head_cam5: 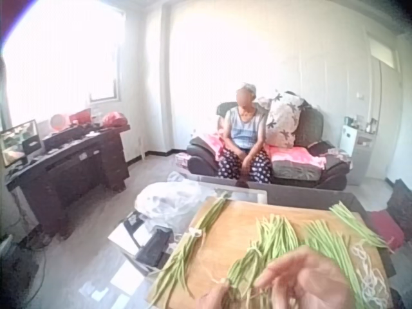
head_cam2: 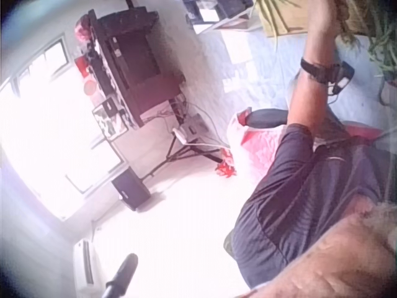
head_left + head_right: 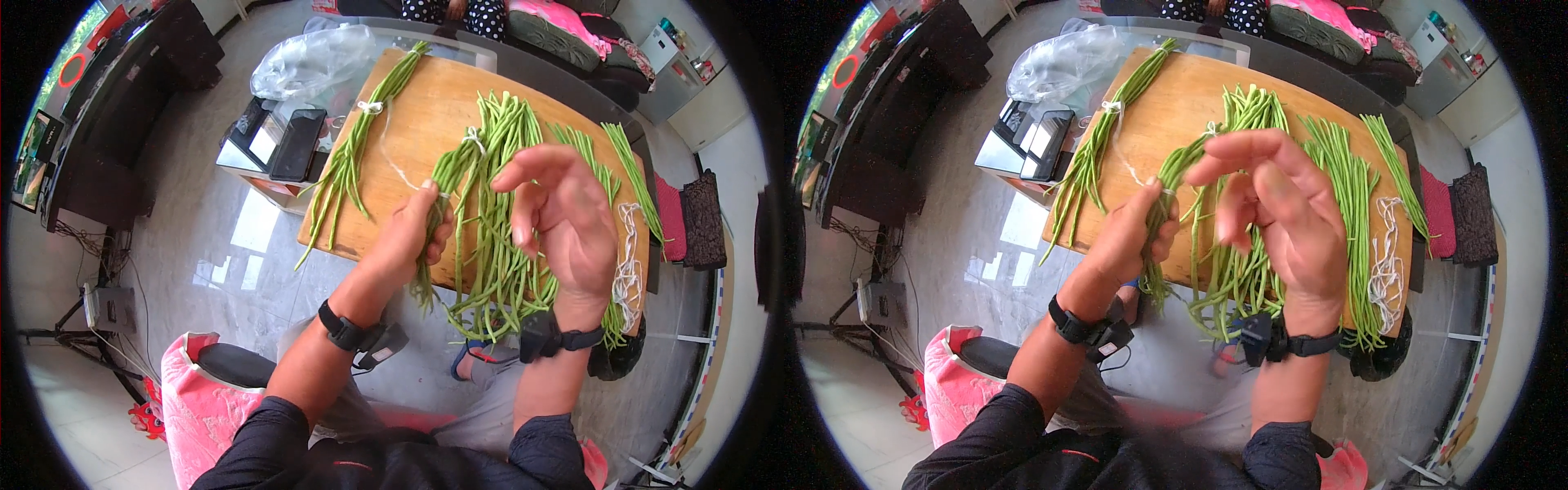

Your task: The person bundles long beans by hand, gathering them into small groups and tying each group with white string.

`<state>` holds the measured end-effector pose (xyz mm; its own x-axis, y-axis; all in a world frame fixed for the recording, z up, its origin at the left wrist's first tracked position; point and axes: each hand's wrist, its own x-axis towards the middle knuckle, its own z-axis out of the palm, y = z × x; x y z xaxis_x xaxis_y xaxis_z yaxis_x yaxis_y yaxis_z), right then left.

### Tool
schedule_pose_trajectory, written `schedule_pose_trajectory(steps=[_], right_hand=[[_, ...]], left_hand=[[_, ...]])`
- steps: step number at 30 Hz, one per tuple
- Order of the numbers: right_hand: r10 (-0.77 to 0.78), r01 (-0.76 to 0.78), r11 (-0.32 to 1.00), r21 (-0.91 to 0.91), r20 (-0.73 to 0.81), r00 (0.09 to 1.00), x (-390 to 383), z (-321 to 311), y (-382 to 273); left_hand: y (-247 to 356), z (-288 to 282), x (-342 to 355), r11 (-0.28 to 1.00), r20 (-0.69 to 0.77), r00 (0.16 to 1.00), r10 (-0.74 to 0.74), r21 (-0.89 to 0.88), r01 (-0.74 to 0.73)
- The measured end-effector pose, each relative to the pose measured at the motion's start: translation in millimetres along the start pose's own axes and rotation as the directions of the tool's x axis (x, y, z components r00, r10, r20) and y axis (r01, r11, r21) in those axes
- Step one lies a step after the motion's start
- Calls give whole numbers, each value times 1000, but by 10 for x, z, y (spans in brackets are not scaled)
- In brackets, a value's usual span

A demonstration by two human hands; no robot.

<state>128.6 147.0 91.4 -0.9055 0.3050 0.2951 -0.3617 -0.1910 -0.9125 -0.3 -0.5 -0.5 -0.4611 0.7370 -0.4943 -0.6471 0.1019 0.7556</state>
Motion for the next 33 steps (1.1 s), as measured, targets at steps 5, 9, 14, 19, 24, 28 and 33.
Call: schedule_pose_trajectory(steps=[5,9,14,19,24,28,33], right_hand=[[394,-436,848,-301,-190,899,38,-366,598],[556,-566,823,-45,-132,820,72,-212,894],[521,-517,803,295,71,850,70,-148,1039],[429,-436,838,328,99,898,-14,-302,1230],[451,-430,882,-191,83,889,92,-278,912],[443,-405,808,-427,-13,897,100,-249,728],[410,-347,747,-568,-17,912,87,-188,536]], left_hand=[[23,-55,-7,983,78,997,-29,-179,43],[40,-13,-27,963,137,990,-41,-257,75],[90,-80,-52,864,356,934,-18,-464,194],[133,-18,-134,883,347,935,-73,-414,222],[137,-101,-157,935,358,930,-80,-296,195],[134,-32,-139,984,150,986,-74,-149,97],[96,-12,-144,986,20,992,121,111,-123]])
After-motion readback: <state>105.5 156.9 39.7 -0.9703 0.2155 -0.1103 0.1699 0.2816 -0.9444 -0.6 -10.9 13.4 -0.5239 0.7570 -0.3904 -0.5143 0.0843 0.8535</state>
